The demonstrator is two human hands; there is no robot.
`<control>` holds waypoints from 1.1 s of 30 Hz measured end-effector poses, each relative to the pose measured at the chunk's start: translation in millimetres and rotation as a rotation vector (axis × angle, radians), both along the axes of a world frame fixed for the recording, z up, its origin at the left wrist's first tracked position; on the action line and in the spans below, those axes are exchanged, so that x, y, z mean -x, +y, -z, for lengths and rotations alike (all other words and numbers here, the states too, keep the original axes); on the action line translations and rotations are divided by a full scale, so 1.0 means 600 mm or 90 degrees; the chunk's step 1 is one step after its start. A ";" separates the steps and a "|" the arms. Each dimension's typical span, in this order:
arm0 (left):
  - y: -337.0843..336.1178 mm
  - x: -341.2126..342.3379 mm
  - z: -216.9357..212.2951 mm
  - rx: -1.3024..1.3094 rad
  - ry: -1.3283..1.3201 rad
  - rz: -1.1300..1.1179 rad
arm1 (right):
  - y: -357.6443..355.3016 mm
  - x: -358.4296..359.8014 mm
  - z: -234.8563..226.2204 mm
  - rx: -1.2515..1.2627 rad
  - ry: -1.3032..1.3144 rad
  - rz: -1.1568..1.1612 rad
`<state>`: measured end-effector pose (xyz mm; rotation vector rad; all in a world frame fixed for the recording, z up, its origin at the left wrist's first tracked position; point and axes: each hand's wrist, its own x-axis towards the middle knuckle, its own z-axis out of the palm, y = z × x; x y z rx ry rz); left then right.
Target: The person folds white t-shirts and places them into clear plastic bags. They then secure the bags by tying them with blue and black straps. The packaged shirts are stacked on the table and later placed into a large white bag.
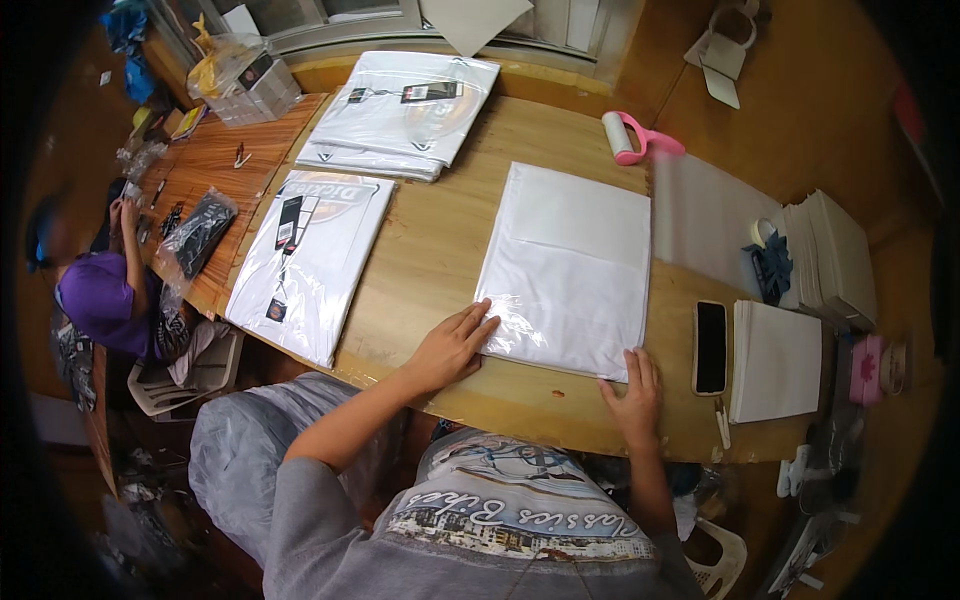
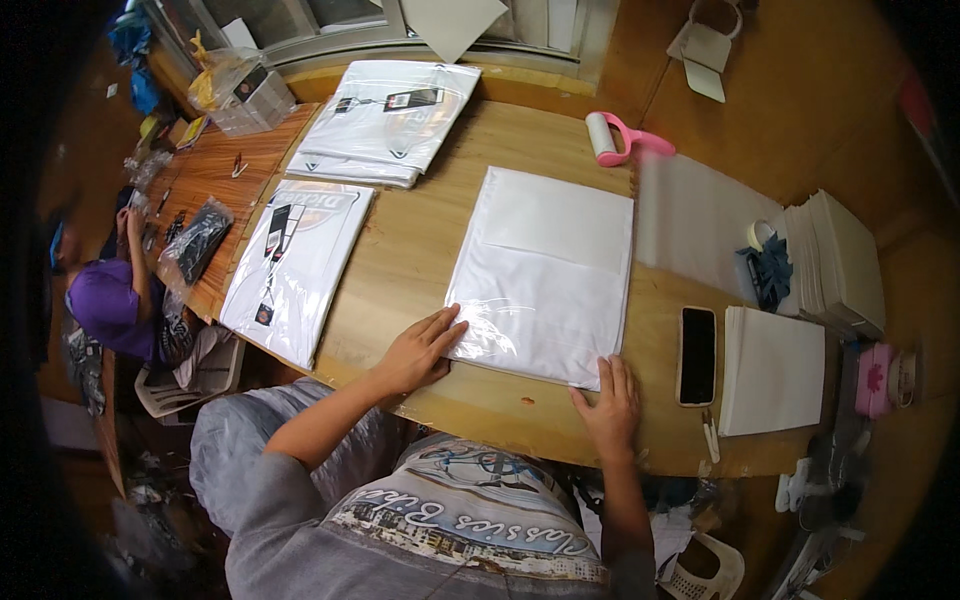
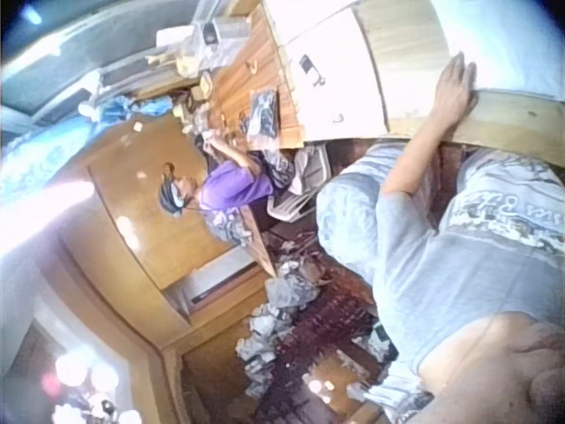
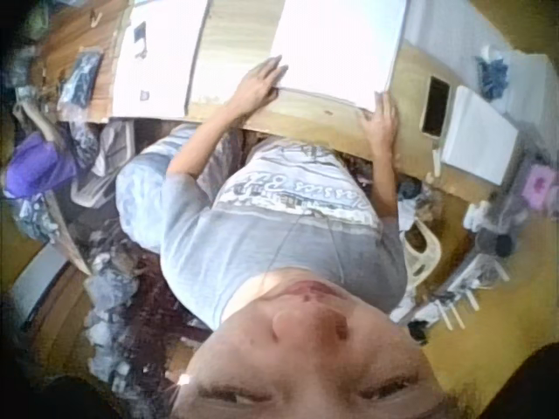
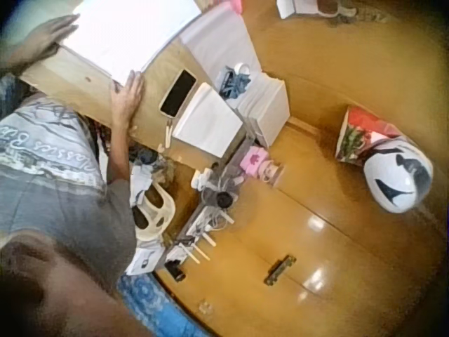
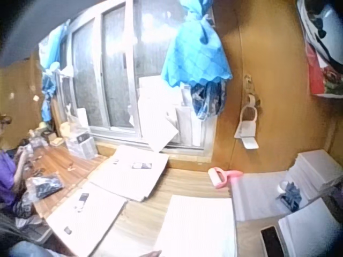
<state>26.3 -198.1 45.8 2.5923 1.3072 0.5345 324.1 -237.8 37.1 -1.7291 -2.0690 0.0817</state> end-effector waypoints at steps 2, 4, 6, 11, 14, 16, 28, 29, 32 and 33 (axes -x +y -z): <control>0.011 0.009 -0.004 0.001 -0.042 0.014 | -0.001 -0.006 -0.013 0.002 0.011 -0.031; 0.036 0.024 0.012 0.024 -0.151 0.030 | 0.005 -0.010 -0.015 -0.019 0.012 -0.033; 0.049 0.020 0.016 0.018 -0.250 -0.025 | 0.017 -0.029 0.000 -0.063 0.002 -0.055; 0.059 -0.006 -0.098 -0.241 -0.346 -0.093 | 0.062 -0.076 -0.097 -0.313 0.151 -0.035; 0.041 -0.001 -0.235 -0.531 -0.394 -0.044 | 0.072 -0.069 -0.214 -0.538 0.331 -0.086; 0.045 0.000 -0.269 -0.584 -0.384 -0.098 | 0.085 -0.050 -0.250 -0.600 0.449 -0.079; 0.171 -0.122 0.003 -0.125 -0.031 -0.451 | 0.248 0.093 -0.031 -0.095 -0.065 0.251; 0.169 -0.143 0.005 -0.126 -0.015 -0.422 | 0.252 0.123 -0.036 -0.071 -0.042 0.255; 0.166 -0.159 0.019 -0.046 -0.005 -0.381 | 0.263 0.146 0.005 -0.025 -0.101 0.258; 0.161 -0.155 0.024 -0.030 0.008 -0.379 | 0.257 0.150 0.014 0.015 -0.107 0.256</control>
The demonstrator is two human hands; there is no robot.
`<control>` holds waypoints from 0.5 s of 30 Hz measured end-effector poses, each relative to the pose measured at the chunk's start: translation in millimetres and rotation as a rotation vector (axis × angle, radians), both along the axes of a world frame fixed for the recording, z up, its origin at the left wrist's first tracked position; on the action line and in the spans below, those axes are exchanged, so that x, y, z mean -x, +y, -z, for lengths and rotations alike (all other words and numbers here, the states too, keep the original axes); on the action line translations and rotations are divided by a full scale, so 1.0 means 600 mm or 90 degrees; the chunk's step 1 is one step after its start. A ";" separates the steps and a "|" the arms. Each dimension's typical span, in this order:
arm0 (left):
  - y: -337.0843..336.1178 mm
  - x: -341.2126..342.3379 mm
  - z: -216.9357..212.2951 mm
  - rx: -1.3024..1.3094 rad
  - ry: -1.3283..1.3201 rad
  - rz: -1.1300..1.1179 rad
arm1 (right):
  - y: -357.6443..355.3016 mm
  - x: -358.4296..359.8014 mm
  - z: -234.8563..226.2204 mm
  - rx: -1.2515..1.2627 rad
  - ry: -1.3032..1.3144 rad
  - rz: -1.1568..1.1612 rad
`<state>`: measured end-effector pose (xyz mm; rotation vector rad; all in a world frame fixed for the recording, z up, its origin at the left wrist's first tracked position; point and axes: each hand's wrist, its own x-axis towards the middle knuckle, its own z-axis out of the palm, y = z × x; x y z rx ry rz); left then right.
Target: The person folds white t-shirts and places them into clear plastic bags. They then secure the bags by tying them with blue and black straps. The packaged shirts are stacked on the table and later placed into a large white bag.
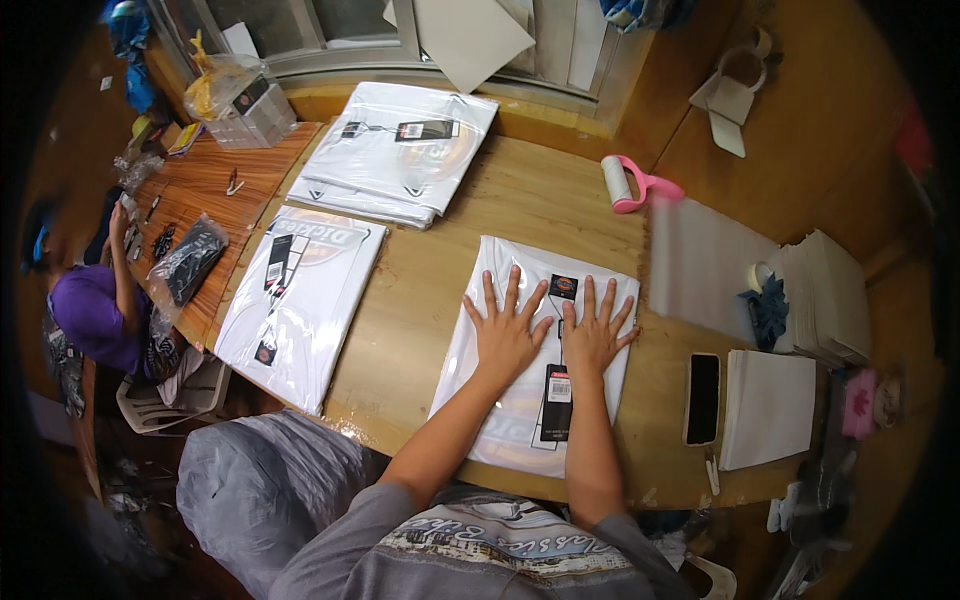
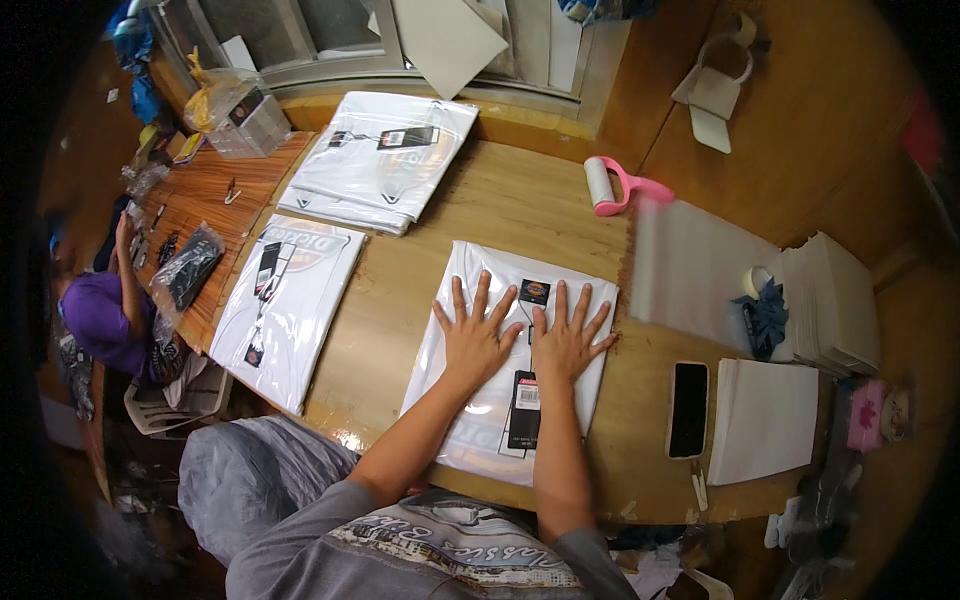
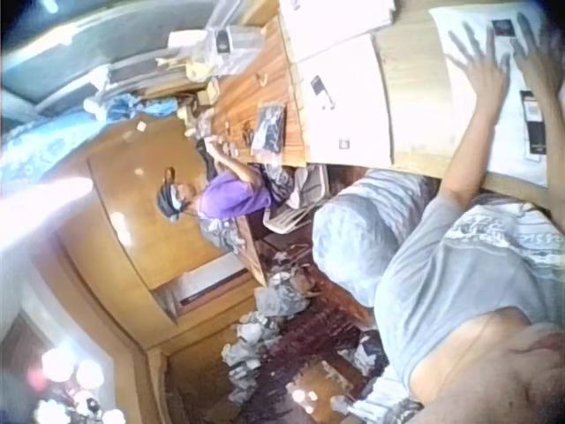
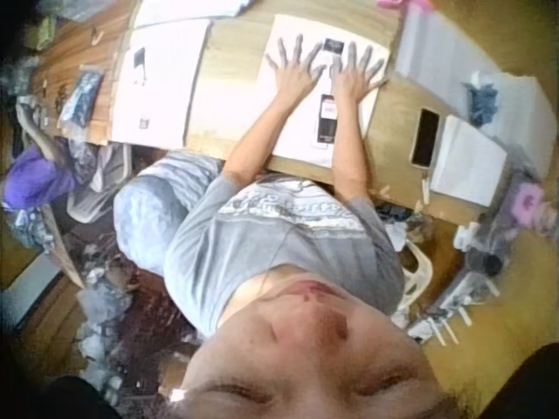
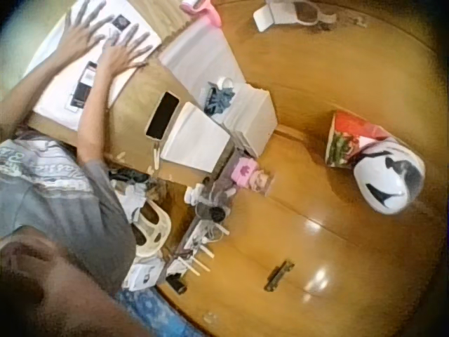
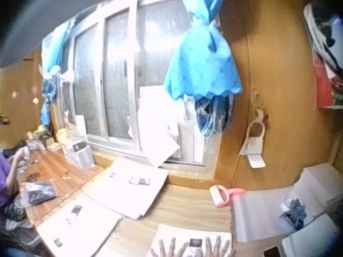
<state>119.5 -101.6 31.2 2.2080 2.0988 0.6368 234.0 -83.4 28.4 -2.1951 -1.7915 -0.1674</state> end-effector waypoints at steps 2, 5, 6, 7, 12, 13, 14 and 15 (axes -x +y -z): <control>0.001 0.001 0.004 0.021 0.000 -0.007 | 0.000 0.002 0.010 0.038 -0.006 -0.003; 0.005 -0.001 0.002 0.037 0.003 -0.014 | 0.002 0.002 0.012 0.046 -0.027 -0.011; 0.009 -0.001 0.002 0.043 0.002 -0.013 | 0.005 0.002 0.011 0.051 -0.028 -0.009; 0.010 -0.001 0.002 0.049 0.001 -0.014 | 0.007 0.003 0.012 0.057 -0.028 -0.008; 0.017 0.001 0.013 0.047 -0.008 0.005 | 0.014 0.003 0.012 0.087 -0.024 0.000; 0.021 0.003 0.015 0.053 -0.007 0.023 | 0.017 0.001 0.011 0.096 -0.015 0.000; 0.024 0.007 0.016 0.060 -0.006 0.040 | 0.018 0.000 0.010 0.106 -0.007 0.001; 0.025 0.017 -0.009 0.046 -0.009 0.071 | 0.020 -0.004 0.009 0.113 -0.002 -0.001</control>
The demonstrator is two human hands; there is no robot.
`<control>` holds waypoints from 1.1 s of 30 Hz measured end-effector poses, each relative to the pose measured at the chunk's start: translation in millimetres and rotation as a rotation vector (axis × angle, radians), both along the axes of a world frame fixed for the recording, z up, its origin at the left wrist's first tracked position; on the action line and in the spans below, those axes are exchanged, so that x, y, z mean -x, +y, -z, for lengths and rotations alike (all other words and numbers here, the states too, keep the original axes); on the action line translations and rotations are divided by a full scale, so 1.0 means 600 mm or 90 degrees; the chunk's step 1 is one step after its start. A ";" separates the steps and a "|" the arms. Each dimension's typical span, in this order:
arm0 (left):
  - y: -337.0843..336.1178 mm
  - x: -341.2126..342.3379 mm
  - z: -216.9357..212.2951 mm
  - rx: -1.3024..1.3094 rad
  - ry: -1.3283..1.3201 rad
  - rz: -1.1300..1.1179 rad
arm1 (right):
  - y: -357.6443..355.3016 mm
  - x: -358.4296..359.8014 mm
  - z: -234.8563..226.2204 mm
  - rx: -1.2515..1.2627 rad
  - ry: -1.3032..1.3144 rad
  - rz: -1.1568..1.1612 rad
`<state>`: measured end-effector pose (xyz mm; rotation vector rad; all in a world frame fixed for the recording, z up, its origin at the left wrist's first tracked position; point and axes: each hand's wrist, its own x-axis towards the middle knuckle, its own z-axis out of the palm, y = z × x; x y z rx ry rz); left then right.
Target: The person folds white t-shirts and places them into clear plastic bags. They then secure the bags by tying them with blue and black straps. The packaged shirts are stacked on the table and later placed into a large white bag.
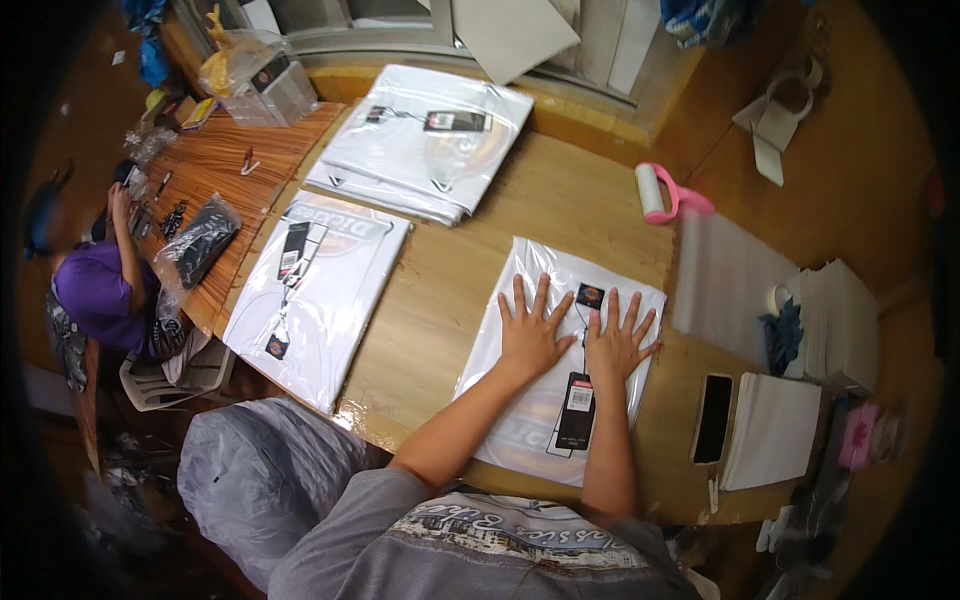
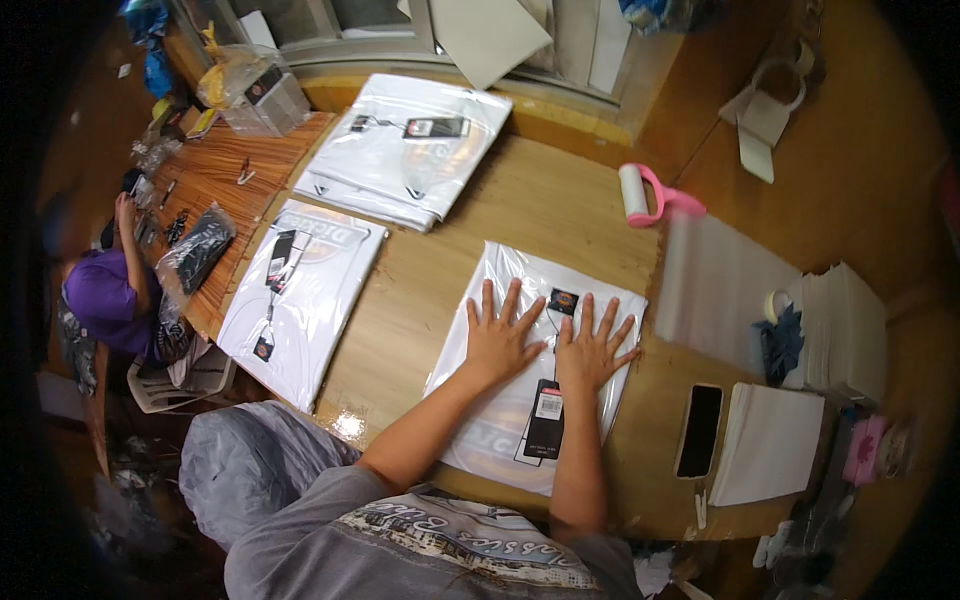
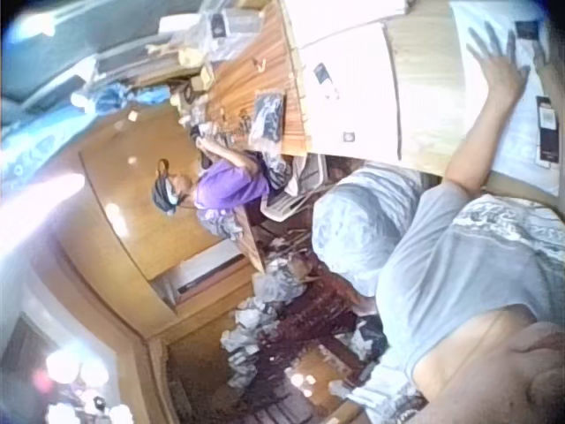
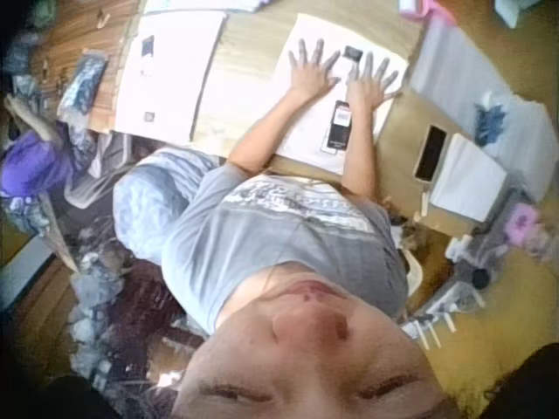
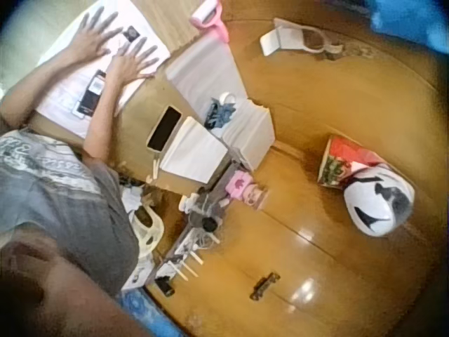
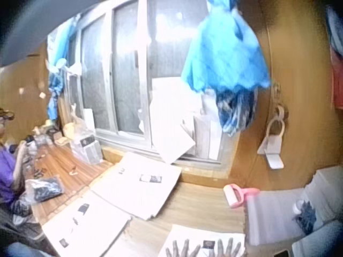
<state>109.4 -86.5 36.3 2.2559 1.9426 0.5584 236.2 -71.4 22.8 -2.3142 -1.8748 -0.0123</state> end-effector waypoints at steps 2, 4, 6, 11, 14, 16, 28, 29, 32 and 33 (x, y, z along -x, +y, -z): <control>0.051 0.061 0.004 0.095 -0.256 -0.092 | 0.000 -0.007 -0.015 0.016 0.030 -0.040; 0.097 0.130 -0.041 -0.124 -0.600 -0.165 | -0.015 -0.035 -0.019 0.011 0.082 -0.077; 0.174 0.267 -0.001 -0.299 -0.439 -0.468 | -0.041 -0.072 -0.017 -0.077 0.168 -0.088; 0.274 0.409 -0.027 -0.135 -0.778 -0.849 | -0.148 -0.113 -0.024 -0.044 0.462 0.142; 0.301 0.411 -0.051 -0.099 -0.876 -0.976 | -0.193 -0.116 -0.013 -0.006 0.687 0.227; 0.312 0.416 -0.050 -0.020 -0.943 -0.970 | -0.209 -0.112 0.005 0.004 0.898 0.139; 0.290 0.390 -0.029 -0.327 -1.056 -0.508 | -0.215 -0.128 -0.275 -0.179 0.990 -0.114; 0.265 0.387 -0.041 -0.326 -1.055 -0.441 | -0.217 -0.129 -0.309 -0.199 0.953 -0.131; 0.193 0.378 -0.032 -0.311 -1.003 -0.272 | -0.215 -0.124 -0.388 -0.219 0.881 -0.190; 0.155 0.360 -0.038 -0.244 -1.034 -0.236 | -0.211 -0.129 -0.396 -0.235 0.866 -0.225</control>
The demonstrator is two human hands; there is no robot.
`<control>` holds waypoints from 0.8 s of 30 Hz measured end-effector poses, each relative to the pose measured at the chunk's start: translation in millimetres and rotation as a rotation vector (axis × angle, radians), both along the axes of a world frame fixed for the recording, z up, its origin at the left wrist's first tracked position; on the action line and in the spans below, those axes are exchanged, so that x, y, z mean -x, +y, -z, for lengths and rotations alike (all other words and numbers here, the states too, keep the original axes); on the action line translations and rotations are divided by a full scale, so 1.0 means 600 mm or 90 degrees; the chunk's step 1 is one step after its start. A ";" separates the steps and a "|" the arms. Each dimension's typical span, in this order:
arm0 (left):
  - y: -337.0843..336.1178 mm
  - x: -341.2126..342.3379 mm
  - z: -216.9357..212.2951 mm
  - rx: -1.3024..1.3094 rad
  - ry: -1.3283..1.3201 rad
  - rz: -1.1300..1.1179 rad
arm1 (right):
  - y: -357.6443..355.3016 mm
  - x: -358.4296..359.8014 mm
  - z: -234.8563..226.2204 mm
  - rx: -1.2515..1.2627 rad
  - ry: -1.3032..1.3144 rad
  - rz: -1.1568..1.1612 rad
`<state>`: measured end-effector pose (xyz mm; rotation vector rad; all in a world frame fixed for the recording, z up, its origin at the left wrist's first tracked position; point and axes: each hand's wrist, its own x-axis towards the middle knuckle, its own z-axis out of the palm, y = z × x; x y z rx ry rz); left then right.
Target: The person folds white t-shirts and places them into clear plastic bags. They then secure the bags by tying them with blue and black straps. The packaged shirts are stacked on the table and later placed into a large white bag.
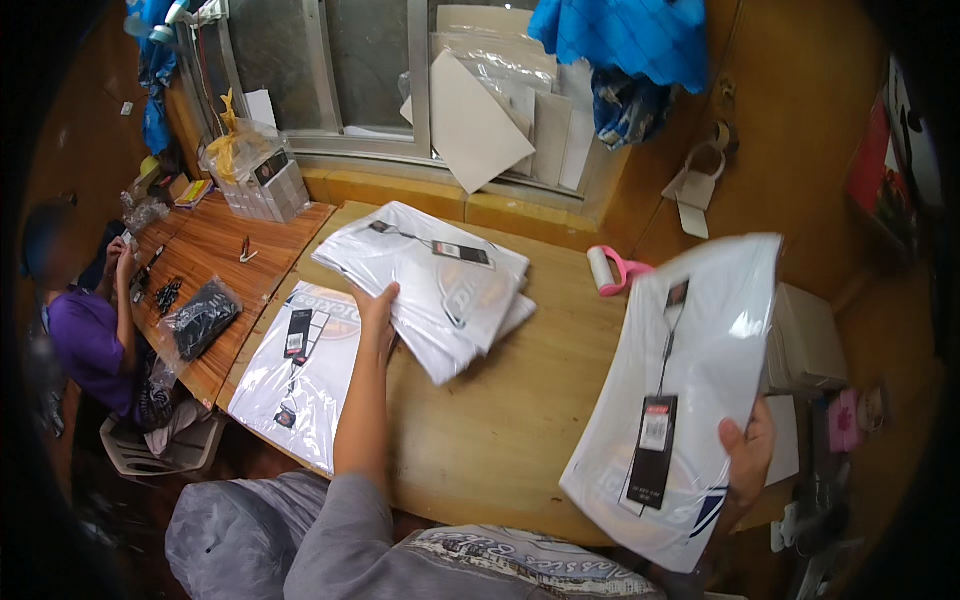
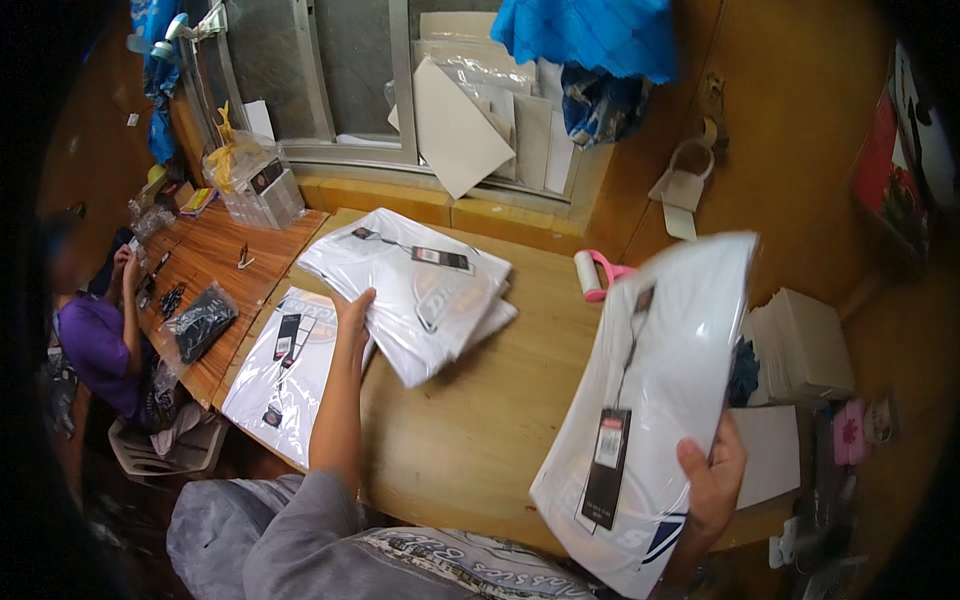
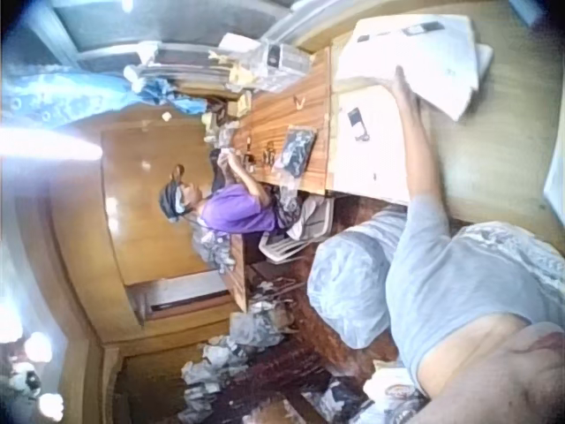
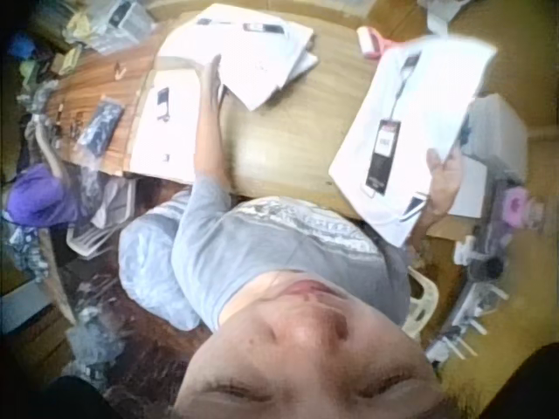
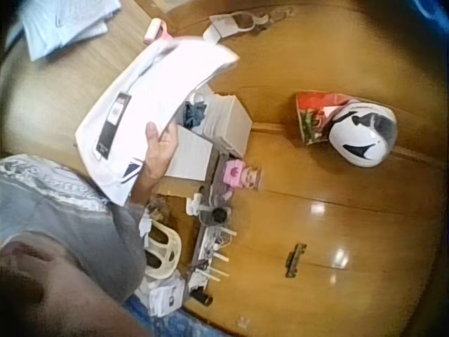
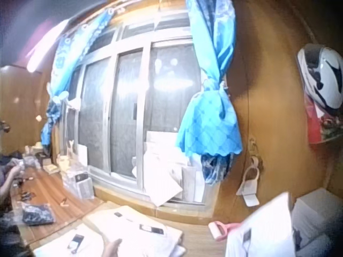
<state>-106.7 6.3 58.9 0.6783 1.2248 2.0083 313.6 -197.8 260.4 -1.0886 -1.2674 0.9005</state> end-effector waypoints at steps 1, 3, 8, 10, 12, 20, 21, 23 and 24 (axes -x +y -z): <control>-0.045 -0.019 -0.008 0.012 -0.025 0.065 | 0.008 -0.003 -0.005 -0.033 -0.015 -0.014; -0.116 -0.058 -0.013 0.050 -0.049 0.186 | 0.015 0.012 -0.031 -0.087 0.055 -0.047; -0.221 -0.103 0.083 0.254 -0.090 0.389 | 0.088 0.001 0.052 0.009 0.169 -0.123; -0.243 -0.118 0.137 0.245 -0.178 0.429 | 0.119 0.000 0.154 0.128 0.216 -0.185; -0.265 -0.158 0.109 0.273 -0.036 0.437 | 0.125 -0.022 0.289 0.187 0.146 -0.202; -0.263 -0.156 0.058 0.414 -0.122 0.533 | 0.064 -0.013 0.365 0.343 0.205 -0.037; -0.259 -0.190 0.021 0.416 0.068 0.513 | 0.067 -0.001 0.371 0.303 0.165 -0.049; -0.248 -0.204 -0.021 0.444 0.120 0.549 | 0.078 0.016 0.363 0.255 0.146 -0.095; -0.247 -0.200 -0.026 0.442 0.115 0.569 | 0.086 0.016 0.350 0.242 0.165 -0.129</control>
